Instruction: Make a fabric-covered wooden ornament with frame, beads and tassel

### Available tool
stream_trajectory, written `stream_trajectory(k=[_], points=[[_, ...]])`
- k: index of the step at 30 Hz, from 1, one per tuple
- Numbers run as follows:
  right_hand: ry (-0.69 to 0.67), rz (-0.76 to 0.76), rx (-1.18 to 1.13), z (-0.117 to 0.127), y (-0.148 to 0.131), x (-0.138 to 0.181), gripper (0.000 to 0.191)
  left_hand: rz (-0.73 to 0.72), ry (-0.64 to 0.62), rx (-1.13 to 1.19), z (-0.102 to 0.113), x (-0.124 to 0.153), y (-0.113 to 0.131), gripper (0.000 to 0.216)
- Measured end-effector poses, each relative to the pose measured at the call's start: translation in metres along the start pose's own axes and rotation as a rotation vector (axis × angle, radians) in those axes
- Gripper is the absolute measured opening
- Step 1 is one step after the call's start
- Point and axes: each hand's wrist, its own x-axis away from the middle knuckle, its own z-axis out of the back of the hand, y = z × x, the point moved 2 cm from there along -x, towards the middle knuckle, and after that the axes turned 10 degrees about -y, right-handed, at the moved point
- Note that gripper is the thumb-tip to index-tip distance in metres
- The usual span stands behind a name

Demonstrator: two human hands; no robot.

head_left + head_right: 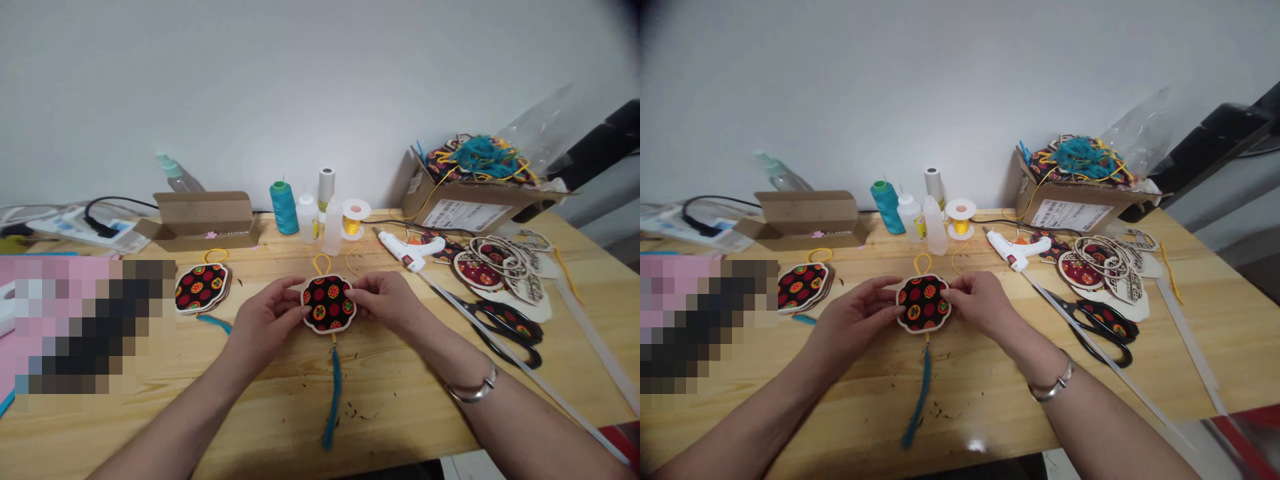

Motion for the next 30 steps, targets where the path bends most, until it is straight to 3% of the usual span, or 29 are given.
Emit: stream_trajectory(k=[3,8,13,30], points=[[0.012,0.003,0.026,0.000,0.000,0.000,0.016,-0.023,0.005,-0.046,0.000,0.000,-0.004,0.044],[0.063,0.073,0.128,0.001,0.001,0.000,0.032,-0.023,0.034,-0.150,-0.001,-0.001,-0.003,0.031],[0.082,0.144,0.154,0.000,0.001,0.001,0.041,-0.042,0.029,-0.159,-0.001,-0.002,0.001,0.039],[0.089,0.198,0.404,-0.001,-0.008,0.010,0.033,-0.103,0.070,-0.486,-0.002,0.002,0.000,0.031]])
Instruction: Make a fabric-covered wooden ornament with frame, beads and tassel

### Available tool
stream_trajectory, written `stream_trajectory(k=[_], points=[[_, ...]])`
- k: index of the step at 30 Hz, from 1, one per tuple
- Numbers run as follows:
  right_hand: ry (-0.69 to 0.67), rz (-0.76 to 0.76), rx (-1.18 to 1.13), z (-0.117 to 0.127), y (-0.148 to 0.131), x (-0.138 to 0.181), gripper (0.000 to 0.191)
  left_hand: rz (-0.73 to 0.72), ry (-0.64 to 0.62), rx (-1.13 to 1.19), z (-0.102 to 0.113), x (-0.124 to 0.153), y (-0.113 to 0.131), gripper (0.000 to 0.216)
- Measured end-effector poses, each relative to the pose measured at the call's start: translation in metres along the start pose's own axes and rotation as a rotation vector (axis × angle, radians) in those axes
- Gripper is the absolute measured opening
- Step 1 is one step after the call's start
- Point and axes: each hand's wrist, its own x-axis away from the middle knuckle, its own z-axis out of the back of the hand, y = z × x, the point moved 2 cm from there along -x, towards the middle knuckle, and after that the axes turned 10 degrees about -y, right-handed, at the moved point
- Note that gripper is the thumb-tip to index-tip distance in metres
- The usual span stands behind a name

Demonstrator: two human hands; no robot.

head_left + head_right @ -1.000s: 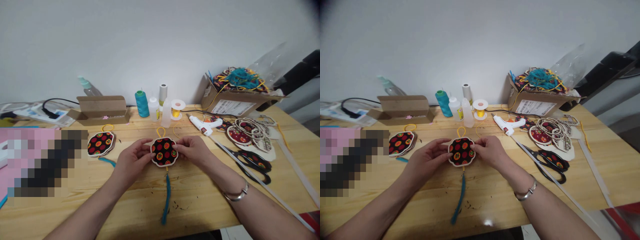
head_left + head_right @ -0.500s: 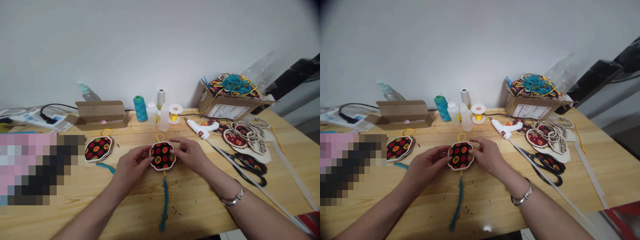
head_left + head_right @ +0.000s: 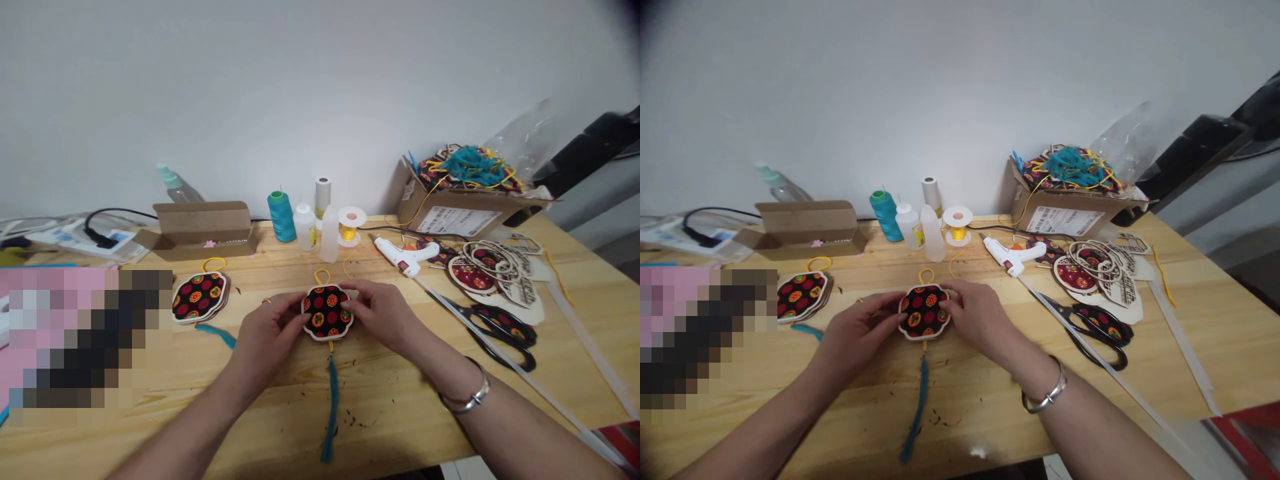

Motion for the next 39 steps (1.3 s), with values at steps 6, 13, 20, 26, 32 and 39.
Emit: stream_trajectory(k=[6,13,20,26,32,39], points=[[-0.010,0.028,0.025,-0.001,-0.001,0.002,0.033,-0.023,-0.011,-0.101,-0.002,-0.001,-0.003,0.032],[-0.004,0.041,0.109,0.001,-0.003,0.003,0.032,-0.073,-0.010,-0.225,-0.003,-0.002,-0.001,0.032],[-0.005,0.024,0.144,0.001,-0.001,0.002,0.030,-0.108,-0.003,-0.241,-0.004,-0.002,-0.003,0.031],[-0.033,-0.012,0.199,0.001,-0.002,0.002,0.032,-0.110,-0.016,-0.241,-0.006,-0.002,0.001,0.031],[0.028,0.012,0.180,0.009,-0.001,0.001,0.040,-0.045,0.070,-0.224,0.003,0.000,0.001,0.043],[-0.117,0.372,0.240,0.013,-0.006,0.003,0.071,-0.123,-0.044,-0.240,0.009,-0.002,0.002,0.086]])
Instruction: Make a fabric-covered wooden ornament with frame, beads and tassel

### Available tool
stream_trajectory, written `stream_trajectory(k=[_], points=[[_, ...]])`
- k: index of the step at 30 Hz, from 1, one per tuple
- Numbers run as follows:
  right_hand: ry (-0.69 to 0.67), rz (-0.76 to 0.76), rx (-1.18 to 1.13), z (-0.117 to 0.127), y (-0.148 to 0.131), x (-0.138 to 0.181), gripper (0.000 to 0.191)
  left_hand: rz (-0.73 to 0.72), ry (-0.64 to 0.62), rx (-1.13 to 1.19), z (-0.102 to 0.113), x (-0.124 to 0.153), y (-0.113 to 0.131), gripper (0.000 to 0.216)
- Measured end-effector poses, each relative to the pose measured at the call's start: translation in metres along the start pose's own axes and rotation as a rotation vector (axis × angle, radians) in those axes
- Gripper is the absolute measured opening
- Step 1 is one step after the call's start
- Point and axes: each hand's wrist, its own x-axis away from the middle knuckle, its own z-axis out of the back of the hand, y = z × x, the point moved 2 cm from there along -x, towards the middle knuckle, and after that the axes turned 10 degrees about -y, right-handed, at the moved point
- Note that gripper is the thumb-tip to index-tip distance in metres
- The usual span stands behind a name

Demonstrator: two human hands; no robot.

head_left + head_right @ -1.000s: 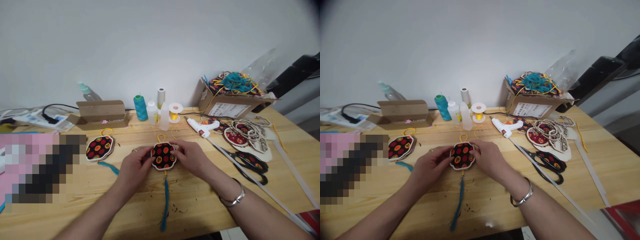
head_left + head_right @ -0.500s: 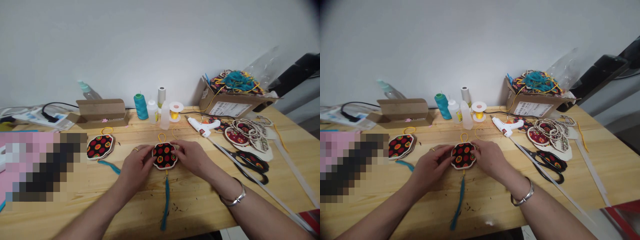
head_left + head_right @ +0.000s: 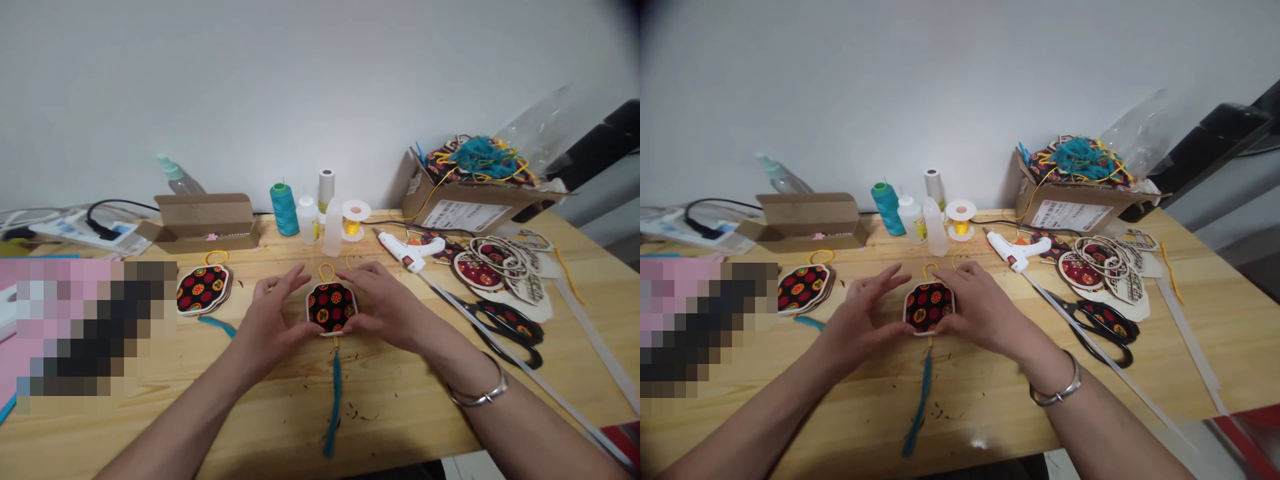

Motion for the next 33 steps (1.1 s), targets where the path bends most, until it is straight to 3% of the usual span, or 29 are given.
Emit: stream_trajectory(k=[12,33], points=[[-0.055,0.064,0.147,0.0007,-0.0023,0.0004,0.070,-0.023,-0.058,0.034,-0.0073,-0.0003,0.0031,0.088],[-0.120,0.011,0.131,-0.0031,-0.0009,-0.0024,0.068,-0.031,-0.074,-0.019,-0.0110,-0.0019,0.0054,0.086]])
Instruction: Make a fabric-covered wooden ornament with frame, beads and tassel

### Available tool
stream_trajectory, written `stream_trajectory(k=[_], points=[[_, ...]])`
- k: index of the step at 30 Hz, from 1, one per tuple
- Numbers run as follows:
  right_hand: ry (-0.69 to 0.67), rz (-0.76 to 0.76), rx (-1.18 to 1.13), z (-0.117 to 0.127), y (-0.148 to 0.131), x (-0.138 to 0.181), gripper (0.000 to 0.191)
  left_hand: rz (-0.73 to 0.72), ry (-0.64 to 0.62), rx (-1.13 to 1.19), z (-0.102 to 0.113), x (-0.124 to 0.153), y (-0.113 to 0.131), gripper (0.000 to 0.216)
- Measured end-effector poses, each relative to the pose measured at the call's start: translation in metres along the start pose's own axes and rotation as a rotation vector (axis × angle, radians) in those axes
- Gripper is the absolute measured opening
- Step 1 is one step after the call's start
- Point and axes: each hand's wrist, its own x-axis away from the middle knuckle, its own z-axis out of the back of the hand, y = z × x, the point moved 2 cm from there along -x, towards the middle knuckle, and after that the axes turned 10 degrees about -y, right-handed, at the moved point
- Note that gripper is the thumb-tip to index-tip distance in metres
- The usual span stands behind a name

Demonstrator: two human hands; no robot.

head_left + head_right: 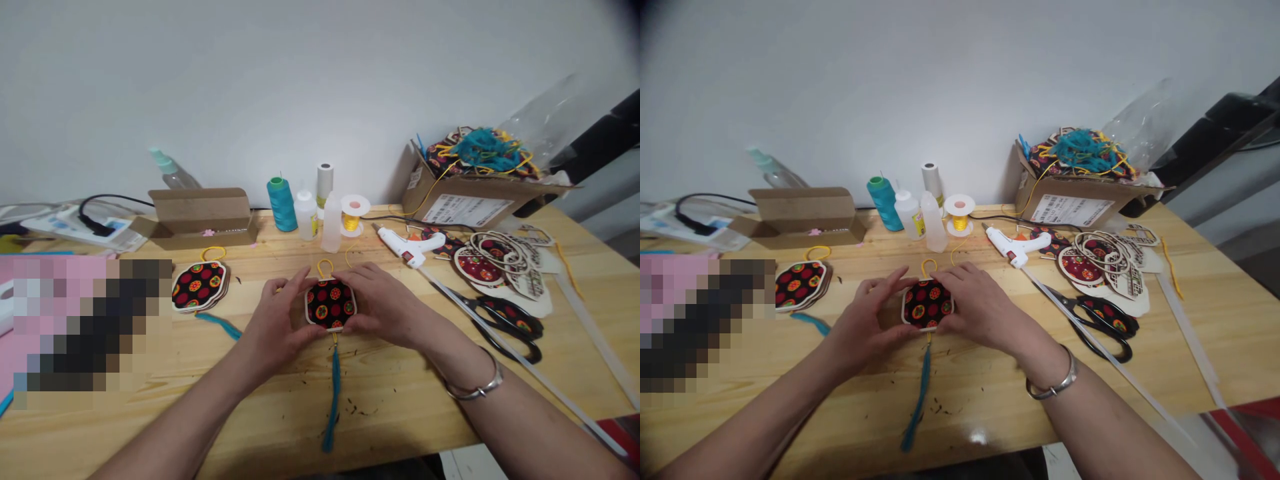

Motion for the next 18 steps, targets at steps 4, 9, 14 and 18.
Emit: stream_trajectory(k=[4,9,14,18], points=[[0.007,0.001,-0.019,-0.0015,0.0011,0.0003,0.069,0.000,-0.015,0.020,0.0004,0.0003,0.0003,0.086],[0.016,0.006,-0.027,-0.0022,0.0016,0.0012,0.071,-0.010,0.004,0.056,-0.0014,0.0002,0.0020,0.089],[0.012,0.002,-0.002,-0.0004,-0.0013,0.0011,0.067,-0.001,-0.017,0.010,-0.0061,-0.0027,0.0052,0.089],[0.004,-0.011,0.021,0.0006,-0.0037,0.0009,0.065,0.004,-0.035,-0.010,-0.0072,-0.0034,0.0058,0.089]])
